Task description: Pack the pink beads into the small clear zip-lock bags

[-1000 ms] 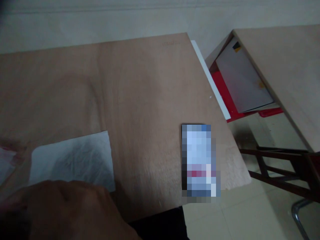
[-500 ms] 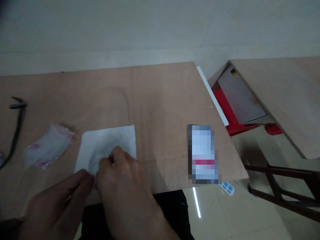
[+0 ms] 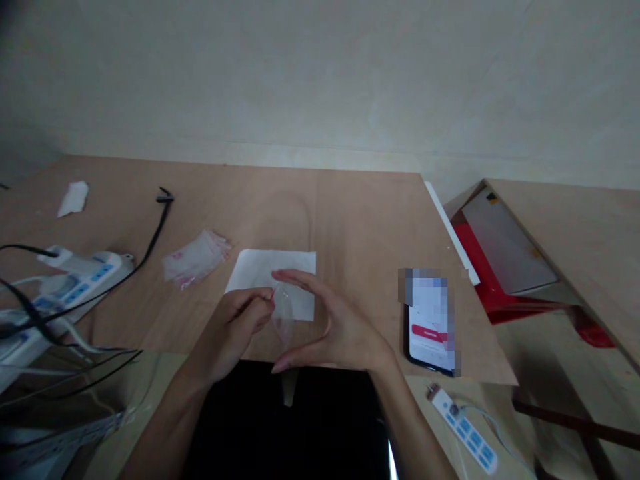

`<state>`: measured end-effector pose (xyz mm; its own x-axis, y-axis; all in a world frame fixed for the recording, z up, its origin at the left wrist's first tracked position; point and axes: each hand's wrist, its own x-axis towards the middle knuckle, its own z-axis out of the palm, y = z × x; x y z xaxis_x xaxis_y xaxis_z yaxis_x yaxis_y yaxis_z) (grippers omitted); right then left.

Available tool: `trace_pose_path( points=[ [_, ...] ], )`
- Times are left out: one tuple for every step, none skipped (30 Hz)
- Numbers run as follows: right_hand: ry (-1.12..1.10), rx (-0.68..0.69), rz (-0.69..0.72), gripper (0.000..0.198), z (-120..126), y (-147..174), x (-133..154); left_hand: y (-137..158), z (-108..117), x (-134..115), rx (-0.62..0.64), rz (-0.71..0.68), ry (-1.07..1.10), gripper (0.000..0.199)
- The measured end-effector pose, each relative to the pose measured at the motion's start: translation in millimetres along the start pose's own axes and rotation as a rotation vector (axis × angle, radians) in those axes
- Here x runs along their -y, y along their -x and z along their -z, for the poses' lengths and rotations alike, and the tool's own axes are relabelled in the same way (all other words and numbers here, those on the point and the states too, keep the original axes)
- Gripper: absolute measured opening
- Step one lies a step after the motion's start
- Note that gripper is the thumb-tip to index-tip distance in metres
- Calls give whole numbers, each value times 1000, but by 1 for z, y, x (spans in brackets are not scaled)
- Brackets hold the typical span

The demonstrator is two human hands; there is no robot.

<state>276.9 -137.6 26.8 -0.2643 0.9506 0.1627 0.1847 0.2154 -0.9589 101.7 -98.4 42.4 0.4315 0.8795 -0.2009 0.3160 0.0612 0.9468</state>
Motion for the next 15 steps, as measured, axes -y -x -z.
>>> trace_pose_path(
  points=[
    [-28, 4, 1, 83, -3, -4, -5, -3, 1, 2, -4, -6, 53, 25],
    [-53, -14, 4, 76, -6, -7, -10, -5, 2, 4, -6, -13, 97, 25],
    [-78, -48, 6, 67, -9, -10, -14, -7, 3, 7, -10, -17, 132, 24],
    [-105, -86, 8, 60, -12, -13, -17, -9, 4, 9, -14, -18, 163, 23],
    [-140, -120, 11, 56, -14, -15, -21, -11, 4, 12, -16, -17, 191, 23],
    [-179, -149, 10, 55, -15, -17, -24, -12, 5, 15, -18, -18, 216, 24],
    [-219, -169, 4, 54, -16, -18, -27, -14, 5, 18, -26, -23, 241, 26],
    [-253, -184, -4, 53, -17, -20, -30, -17, 5, 23, -45, -36, 268, 28],
    [-274, -191, -18, 50, -16, -21, -32, -20, 4, 27, -84, -60, 300, 29],
    [-280, -194, -33, 47, -15, -23, -34, -23, 3, 31, -147, -95, 341, 28],
    [-269, -195, -49, 43, -14, -26, -36, -27, 2, 35, -233, -125, 397, 27],
    [-240, -193, -59, 40, -12, -30, -36, -31, 1, 38, -327, -131, 480, 23],
    [-190, -183, -63, 39, -9, -34, -34, -35, -1, 40, -405, -98, 592, 20],
    [-114, -163, -55, 39, -5, -40, -31, -39, -2, 40, -446, -28, 728, 19],
    [-8, -123, -37, 40, -1, -46, -26, -43, -4, 39, -438, 69, 871, 22]
  ],
)
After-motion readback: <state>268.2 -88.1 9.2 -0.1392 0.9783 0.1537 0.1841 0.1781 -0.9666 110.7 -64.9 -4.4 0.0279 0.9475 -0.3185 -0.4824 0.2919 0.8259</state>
